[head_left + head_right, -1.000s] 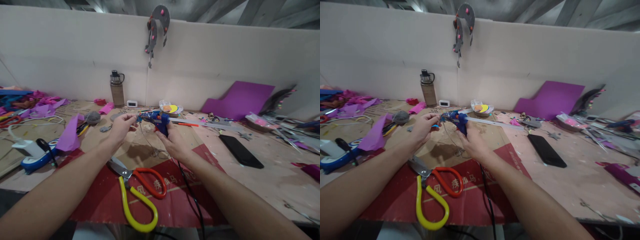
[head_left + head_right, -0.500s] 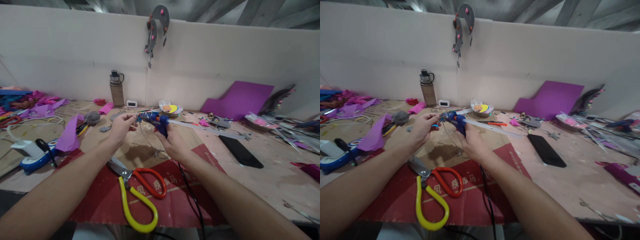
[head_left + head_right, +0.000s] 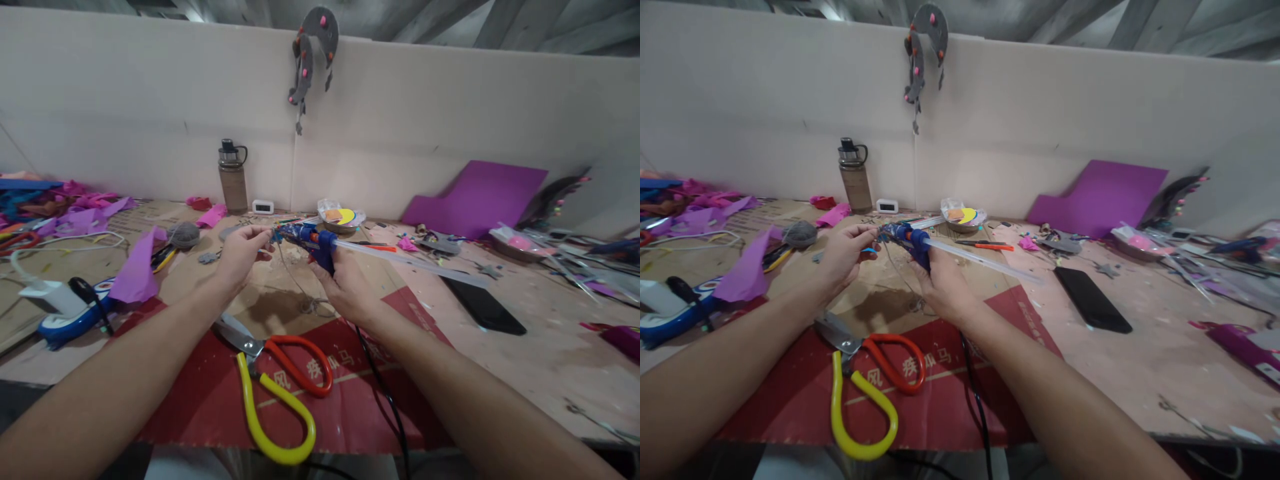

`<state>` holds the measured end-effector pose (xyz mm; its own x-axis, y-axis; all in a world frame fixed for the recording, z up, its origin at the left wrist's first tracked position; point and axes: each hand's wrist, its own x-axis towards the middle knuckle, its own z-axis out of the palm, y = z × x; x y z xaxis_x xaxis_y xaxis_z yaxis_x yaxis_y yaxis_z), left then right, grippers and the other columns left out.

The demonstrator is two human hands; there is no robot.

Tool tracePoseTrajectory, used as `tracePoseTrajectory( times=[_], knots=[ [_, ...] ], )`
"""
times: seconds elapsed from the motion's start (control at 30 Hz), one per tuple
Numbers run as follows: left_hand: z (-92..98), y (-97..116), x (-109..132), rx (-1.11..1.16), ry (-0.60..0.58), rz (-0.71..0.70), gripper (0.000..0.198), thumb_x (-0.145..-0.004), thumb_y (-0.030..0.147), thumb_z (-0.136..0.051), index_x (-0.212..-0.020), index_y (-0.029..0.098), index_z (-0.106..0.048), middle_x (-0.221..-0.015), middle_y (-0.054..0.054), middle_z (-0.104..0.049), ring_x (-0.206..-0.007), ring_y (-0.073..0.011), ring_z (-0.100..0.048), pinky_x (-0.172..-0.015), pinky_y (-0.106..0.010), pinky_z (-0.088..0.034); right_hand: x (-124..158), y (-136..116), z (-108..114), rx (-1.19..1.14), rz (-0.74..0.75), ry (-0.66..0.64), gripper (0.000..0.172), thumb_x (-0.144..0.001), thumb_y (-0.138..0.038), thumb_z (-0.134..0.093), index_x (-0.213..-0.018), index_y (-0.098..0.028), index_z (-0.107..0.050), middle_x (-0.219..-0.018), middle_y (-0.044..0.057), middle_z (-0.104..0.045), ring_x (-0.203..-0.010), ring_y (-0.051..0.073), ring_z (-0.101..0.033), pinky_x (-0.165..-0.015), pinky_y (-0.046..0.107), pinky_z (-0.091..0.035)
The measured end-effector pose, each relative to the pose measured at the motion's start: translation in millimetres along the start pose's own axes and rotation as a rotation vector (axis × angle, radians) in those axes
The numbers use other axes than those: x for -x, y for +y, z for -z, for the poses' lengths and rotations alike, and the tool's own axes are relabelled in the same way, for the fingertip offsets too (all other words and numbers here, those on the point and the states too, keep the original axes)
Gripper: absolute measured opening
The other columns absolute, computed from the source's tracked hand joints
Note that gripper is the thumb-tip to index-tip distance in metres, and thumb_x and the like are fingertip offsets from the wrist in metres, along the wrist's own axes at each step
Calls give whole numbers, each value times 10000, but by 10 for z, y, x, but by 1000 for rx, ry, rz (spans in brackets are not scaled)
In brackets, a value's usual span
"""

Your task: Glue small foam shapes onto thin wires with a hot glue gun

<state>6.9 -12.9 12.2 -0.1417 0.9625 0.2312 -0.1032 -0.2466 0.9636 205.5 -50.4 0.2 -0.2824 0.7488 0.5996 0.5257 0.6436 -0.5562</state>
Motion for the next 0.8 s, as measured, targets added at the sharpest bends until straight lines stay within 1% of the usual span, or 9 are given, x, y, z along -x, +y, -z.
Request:
tracePoseTrajectory(
  times=[0.23,0.47,0.8],
  knots=[
    [-11,3,8,5,-1,12,224,-663,334,-758,-739,154,-649,-637,-6,-600,-567,-106,-567,-491,-205,-423,10,-3,-9,-14,6,7,318,-928,-314,-475,-1215,-203,-553,-1141,137,-678,-1096,296,-620,-937,488,-508],
    [0,-4,-1,-2,-1,0,221,-669,327,-748,-749,146,-650,-691,-8,-614,-555,-88,-557,-479,-196,-425,12,-6,-11,-12,-6,-2,334,-934,-323,-468,-1230,-186,-540,-1220,155,-655,-1110,295,-619,-963,482,-494],
    [3,-24,-1,5,-3,5,229,-661,328,-753,-759,146,-655,-653,-4,-601,-553,-99,-562,-484,-209,-425,6,-8,-15,-7,8,-1,296,-931,-314,-462,-1187,-192,-547,-1150,149,-673,-1102,301,-615,-929,486,-507]
  ],
)
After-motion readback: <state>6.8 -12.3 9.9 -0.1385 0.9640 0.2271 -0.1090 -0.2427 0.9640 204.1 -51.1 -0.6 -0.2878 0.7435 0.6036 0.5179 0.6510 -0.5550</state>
